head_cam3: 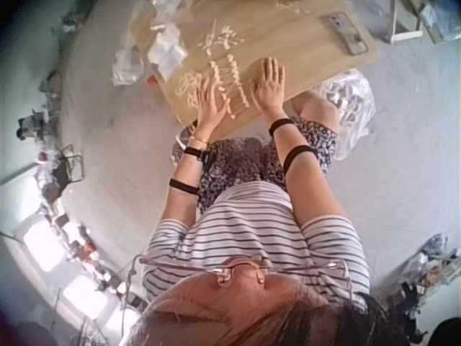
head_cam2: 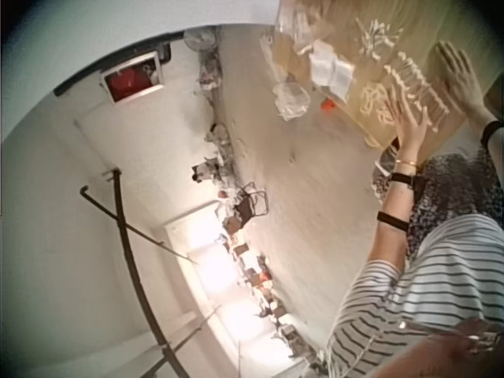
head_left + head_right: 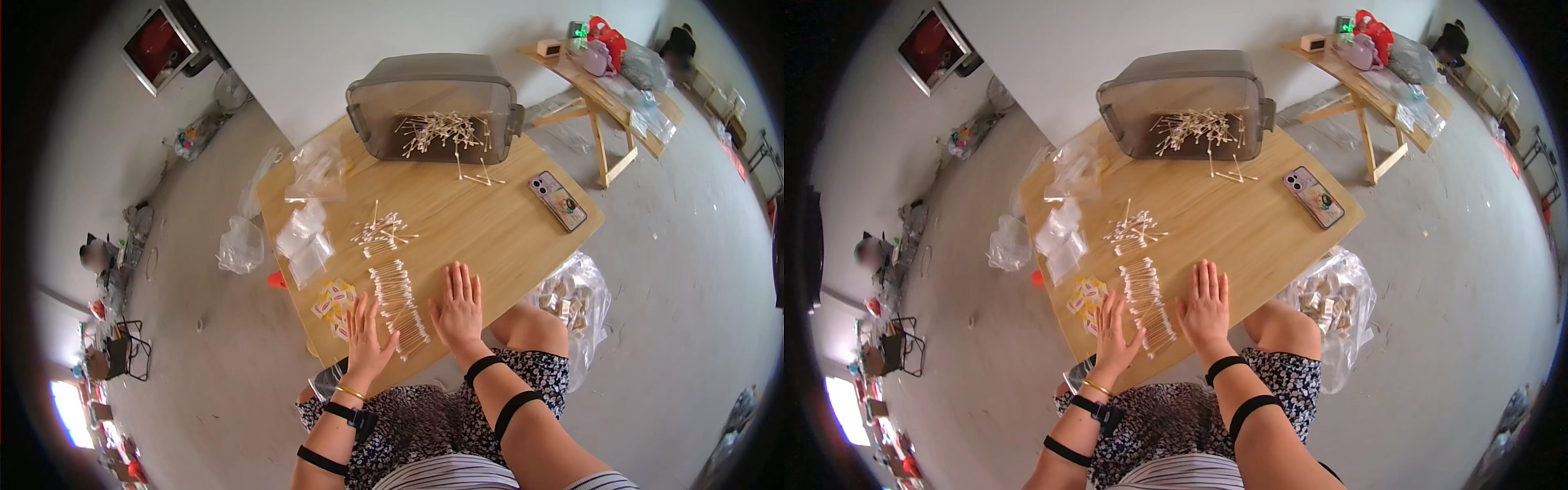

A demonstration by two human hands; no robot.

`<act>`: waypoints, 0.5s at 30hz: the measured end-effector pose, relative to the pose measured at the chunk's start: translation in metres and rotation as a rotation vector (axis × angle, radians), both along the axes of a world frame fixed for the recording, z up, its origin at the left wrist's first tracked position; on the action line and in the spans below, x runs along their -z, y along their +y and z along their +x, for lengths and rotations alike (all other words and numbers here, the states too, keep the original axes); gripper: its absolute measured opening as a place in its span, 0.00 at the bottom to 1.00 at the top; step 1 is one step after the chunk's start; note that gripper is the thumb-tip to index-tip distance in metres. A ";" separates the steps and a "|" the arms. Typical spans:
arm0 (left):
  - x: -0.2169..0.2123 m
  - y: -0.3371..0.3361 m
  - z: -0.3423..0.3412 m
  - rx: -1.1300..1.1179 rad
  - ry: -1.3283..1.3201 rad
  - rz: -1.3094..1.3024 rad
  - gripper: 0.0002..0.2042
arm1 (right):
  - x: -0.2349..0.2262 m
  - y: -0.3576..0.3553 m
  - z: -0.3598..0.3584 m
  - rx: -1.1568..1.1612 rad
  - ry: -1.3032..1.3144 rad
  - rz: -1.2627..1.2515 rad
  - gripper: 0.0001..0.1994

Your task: Sorting and arranging cotton swabs on a table.

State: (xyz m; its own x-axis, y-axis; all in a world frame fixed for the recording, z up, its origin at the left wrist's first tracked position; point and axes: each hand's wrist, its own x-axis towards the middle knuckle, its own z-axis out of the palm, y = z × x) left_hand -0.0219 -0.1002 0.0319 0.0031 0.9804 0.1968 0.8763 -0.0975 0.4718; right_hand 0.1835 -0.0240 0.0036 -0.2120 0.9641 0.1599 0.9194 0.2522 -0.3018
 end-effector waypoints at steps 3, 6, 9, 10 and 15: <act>0.003 -0.017 0.001 0.019 0.033 0.011 0.28 | -0.001 0.000 -0.001 0.003 -0.018 -0.018 0.38; 0.005 -0.015 0.010 -0.064 -0.054 0.111 0.17 | -0.002 0.000 -0.001 -0.009 -0.038 -0.006 0.38; 0.010 -0.001 0.019 -0.179 -0.059 0.132 0.12 | -0.002 0.001 -0.001 -0.015 -0.045 0.001 0.37; 0.011 0.003 0.019 -0.187 -0.071 0.136 0.12 | -0.001 0.002 -0.001 -0.021 -0.057 0.006 0.37; 0.016 0.018 0.021 -0.224 -0.015 0.131 0.07 | -0.001 0.001 -0.002 -0.008 -0.054 -0.011 0.37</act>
